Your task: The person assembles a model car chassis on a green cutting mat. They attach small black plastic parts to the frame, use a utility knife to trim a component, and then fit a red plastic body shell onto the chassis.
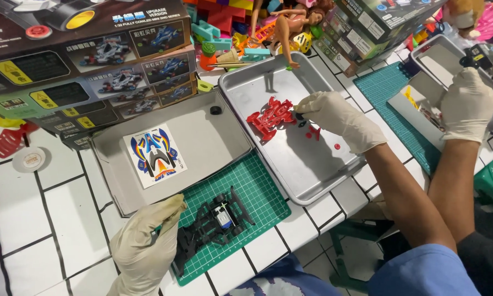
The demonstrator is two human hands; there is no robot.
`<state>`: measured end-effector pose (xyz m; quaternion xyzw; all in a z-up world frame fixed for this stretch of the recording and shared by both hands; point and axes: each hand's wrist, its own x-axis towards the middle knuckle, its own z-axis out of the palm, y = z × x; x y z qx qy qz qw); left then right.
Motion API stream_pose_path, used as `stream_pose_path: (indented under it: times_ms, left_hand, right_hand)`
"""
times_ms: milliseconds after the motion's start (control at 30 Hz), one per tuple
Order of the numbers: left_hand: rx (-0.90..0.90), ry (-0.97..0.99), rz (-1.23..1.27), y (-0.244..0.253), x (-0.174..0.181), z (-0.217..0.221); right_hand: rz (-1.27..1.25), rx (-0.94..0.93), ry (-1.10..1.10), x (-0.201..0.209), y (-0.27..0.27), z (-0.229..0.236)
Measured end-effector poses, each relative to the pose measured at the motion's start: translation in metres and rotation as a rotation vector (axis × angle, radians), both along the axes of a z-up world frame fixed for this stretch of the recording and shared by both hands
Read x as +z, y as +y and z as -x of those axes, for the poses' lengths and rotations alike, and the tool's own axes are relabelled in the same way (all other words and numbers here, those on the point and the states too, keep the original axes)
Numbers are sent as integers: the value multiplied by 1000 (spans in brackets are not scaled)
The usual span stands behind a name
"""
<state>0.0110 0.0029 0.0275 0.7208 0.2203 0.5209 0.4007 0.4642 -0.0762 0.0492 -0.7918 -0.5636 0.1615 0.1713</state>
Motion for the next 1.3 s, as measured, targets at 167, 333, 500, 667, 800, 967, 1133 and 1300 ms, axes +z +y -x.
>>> stream_pose_path:
  times_ms: [167, 333, 500, 667, 800, 967, 1133, 1300]
  left_hand:
    - [109, 170, -148, 1, -4, 5]
    - [66, 53, -103, 1, 9, -4]
    - [51, 57, -66, 0, 15, -2]
    - [-6, -1, 15, -1, 14, 0]
    - [45, 34, -11, -1, 16, 0]
    - [32, 24, -41, 2, 16, 1]
    - [9, 45, -199, 6, 17, 4]
    - [71, -32, -125, 4, 6, 0]
  right_hand:
    - [167, -196, 142, 2, 3, 7]
    - [-88, 81, -78, -18, -4, -10]
    - [35, -63, 76, 4, -1, 1]
    - [161, -260, 125, 50, 9, 32]
    - [-195, -358, 438, 95, 6, 80]
    - [-201, -280, 483, 120, 1, 171]
    - [-105, -151, 522, 85, -2, 240]
    - [-191, 79, 529, 42, 4, 276]
